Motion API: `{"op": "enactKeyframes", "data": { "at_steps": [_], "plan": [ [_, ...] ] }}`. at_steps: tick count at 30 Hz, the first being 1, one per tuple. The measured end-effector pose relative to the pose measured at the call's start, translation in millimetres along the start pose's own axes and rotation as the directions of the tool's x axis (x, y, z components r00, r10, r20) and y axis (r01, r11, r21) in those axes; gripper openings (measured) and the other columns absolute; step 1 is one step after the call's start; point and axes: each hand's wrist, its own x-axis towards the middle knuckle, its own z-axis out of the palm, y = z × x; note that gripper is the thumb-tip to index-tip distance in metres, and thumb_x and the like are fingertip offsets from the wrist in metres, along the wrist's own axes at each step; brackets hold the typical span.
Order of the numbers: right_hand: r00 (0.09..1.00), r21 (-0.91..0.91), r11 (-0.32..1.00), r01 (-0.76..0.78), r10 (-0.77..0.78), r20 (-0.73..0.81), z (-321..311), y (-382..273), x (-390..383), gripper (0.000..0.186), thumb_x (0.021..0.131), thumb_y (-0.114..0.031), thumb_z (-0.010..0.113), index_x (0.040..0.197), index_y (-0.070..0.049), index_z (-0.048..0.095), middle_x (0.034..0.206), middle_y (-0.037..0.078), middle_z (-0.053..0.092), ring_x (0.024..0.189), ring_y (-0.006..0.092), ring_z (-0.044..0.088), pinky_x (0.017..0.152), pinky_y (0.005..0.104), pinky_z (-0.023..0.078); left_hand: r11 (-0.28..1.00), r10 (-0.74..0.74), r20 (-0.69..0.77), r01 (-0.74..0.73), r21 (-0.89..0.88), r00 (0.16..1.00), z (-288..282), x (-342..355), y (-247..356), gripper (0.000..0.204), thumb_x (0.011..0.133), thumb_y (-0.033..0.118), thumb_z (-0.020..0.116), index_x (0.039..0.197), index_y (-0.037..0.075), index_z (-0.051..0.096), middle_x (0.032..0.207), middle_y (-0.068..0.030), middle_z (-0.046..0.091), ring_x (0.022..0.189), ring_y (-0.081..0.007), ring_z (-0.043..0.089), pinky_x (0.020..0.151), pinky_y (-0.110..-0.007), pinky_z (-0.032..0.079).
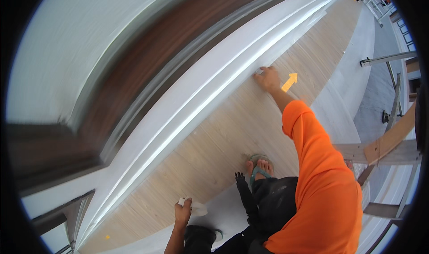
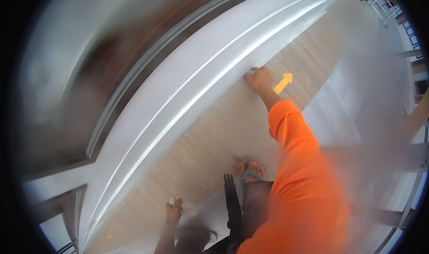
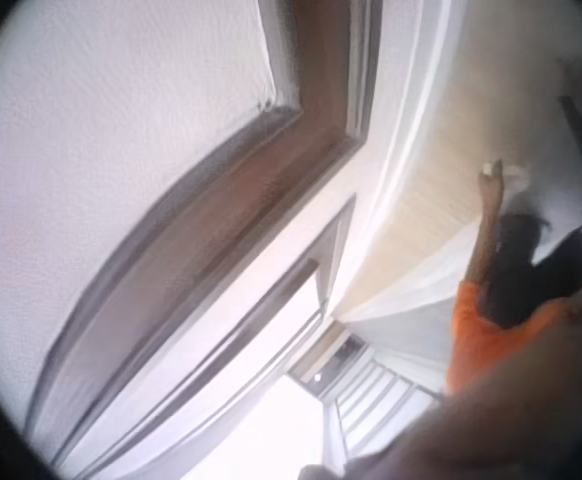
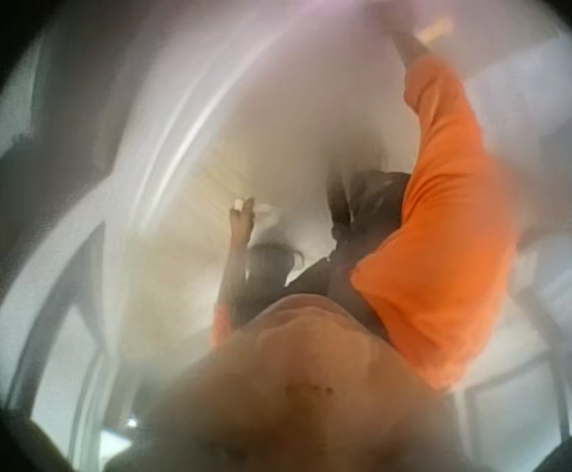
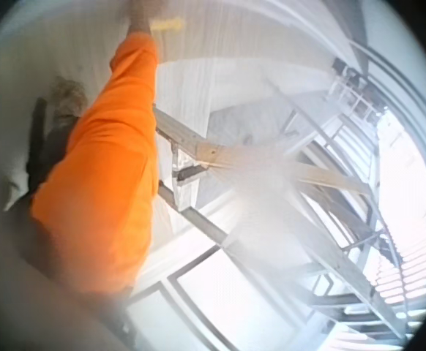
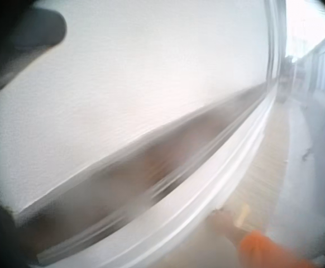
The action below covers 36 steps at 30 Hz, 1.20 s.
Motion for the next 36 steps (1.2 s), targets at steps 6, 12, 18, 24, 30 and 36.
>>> {"op": "enactKeyframes", "data": {
  "at_steps": [6, 12, 18, 24, 30, 36],
  "plan": [
    [0.982, 0.069, 0.992, -0.105, 0.115, -0.147, 20.4, -14.7, 2.9, 0.021, 0.077, -0.023, 0.06, 0.097, -0.018, 0.066, 0.111, 0.006, 0.051, 0.107, 0.0257, 0.045, 0.088, 0.048, 0.034, 0.993, 0.12, 0.098, -0.121, 0.009, 0.988, 31.1, 2.0, 48.7, 0.034, 0.086, 0.024, 0.057, 0.109, -0.001, 0.052, 0.084, -0.0086, 0.059, 0.074, -0.0161, 0.056, 0.068, -0.027, 0.044],
    [0.967, 0.182, 0.983, -0.023, 0.068, -0.246, 19.8, 4.3, 8.0, 0.009, 0.076, -0.009, 0.054, 0.083, -0.011, 0.059, 0.105, 0.009, 0.051, 0.098, 0.0283, 0.049, 0.08, 0.045, 0.038, 0.909, 0.31, 0.373, -0.388, 0.153, 0.874, 89.2, -3.6, 104.4, 0.044, 0.088, 0.024, 0.057, 0.124, 0.003, 0.043, 0.103, -0.0162, 0.058, 0.094, -0.0241, 0.056, 0.084, -0.031, 0.043],
    [0.888, 0.375, 0.923, 0.089, 0.097, -0.449, -21.3, 59.2, 30.4, 0.007, 0.078, -0.005, 0.05, 0.084, -0.007, 0.054, 0.095, 0.014, 0.052, 0.088, 0.0325, 0.052, 0.074, 0.0399, 0.042, 0.792, 0.375, 0.542, -0.564, 0.233, 0.752, 102.4, 11.8, 116.7, 0.049, 0.087, 0.023, 0.057, 0.13, 0.004, 0.04, 0.113, -0.022, 0.057, 0.106, -0.0308, 0.055, 0.09, -0.034, 0.041],
    [0.799, 0.508, 0.852, 0.126, 0.216, -0.561, -110.7, 64.2, 25.6, 0.005, 0.083, -0.007, 0.051, 0.085, -0.002, 0.053, 0.082, 0.017, 0.059, 0.076, 0.0319, 0.056, 0.07, 0.0382, 0.043, 0.82, 0.319, 0.635, -0.54, 0.187, 0.704, 90.4, 35.2, 107.3, 0.057, 0.087, 0.021, 0.056, 0.135, 0.001, 0.033, 0.129, -0.0255, 0.045, 0.12, -0.033, 0.045, 0.099, -0.034, 0.034],
    [0.717, 0.636, 0.735, 0.236, 0.31, -0.624, -174.3, 62.2, 10.9, 0.01, 0.085, -0.008, 0.05, 0.087, 0.001, 0.053, 0.079, 0.016, 0.058, 0.074, 0.0283, 0.055, 0.07, 0.036, 0.043, 0.777, 0.336, 0.716, -0.61, 0.156, 0.611, 85.4, 43.8, 108.4, 0.068, 0.086, 0.02, 0.056, 0.14, -0.002, 0.02, 0.138, -0.0286, 0.033, 0.13, -0.0335, 0.033, 0.105, -0.033, 0.027],
    [0.755, 0.467, 0.879, 0.102, 0.237, -0.611, -161.6, 73.7, -18.9, 0.011, 0.087, -0.008, 0.046, 0.087, 0.001, 0.053, 0.079, 0.014, 0.057, 0.075, 0.0238, 0.054, 0.07, 0.0338, 0.043, 0.805, 0.345, 0.734, -0.586, 0.088, 0.585, 77.5, 55.8, 103.9, 0.08, 0.084, 0.019, 0.057, 0.143, 0.001, 0.006, 0.13, -0.0274, 0.043, 0.121, -0.0329, 0.045, 0.099, -0.031, 0.033]
  ]
}}
